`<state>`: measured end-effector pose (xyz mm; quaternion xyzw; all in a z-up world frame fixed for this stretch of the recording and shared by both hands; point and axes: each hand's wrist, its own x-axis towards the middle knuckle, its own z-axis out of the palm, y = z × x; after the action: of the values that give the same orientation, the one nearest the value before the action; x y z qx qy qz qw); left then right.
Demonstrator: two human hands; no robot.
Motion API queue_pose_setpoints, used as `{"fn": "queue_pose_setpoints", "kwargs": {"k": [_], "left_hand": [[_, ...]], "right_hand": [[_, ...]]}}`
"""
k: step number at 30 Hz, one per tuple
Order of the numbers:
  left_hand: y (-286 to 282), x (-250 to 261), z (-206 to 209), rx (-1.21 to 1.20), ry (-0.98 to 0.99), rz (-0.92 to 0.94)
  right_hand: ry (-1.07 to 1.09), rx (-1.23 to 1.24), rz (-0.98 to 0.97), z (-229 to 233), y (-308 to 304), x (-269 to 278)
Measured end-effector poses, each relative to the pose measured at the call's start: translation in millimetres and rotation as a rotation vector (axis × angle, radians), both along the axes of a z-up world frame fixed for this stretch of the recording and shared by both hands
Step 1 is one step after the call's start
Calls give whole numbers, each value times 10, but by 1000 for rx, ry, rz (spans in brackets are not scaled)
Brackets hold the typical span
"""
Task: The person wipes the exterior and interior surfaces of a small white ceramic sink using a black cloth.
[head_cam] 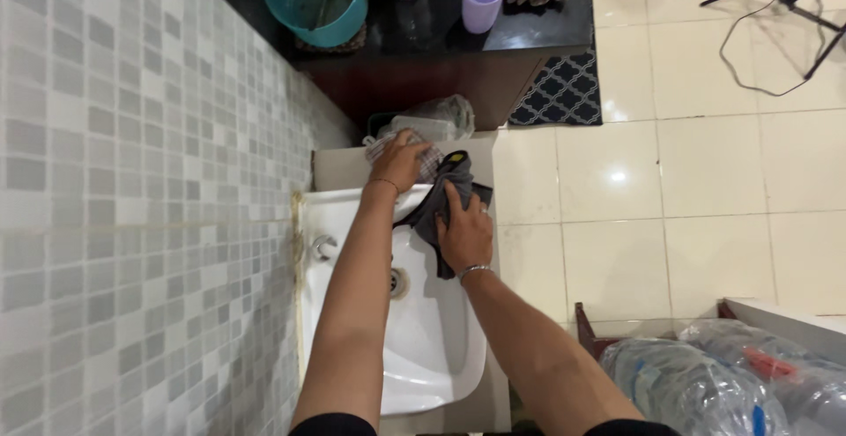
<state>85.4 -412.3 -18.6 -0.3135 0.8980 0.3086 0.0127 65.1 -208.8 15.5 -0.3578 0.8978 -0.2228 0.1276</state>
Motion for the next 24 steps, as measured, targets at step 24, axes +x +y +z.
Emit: {"fn": "queue_pose_setpoints", "kwargs": {"k": [24], "left_hand": [[686,992,405,-345,-135,190]], "right_hand": [[-18,-26,-1,37,75,48]]}}
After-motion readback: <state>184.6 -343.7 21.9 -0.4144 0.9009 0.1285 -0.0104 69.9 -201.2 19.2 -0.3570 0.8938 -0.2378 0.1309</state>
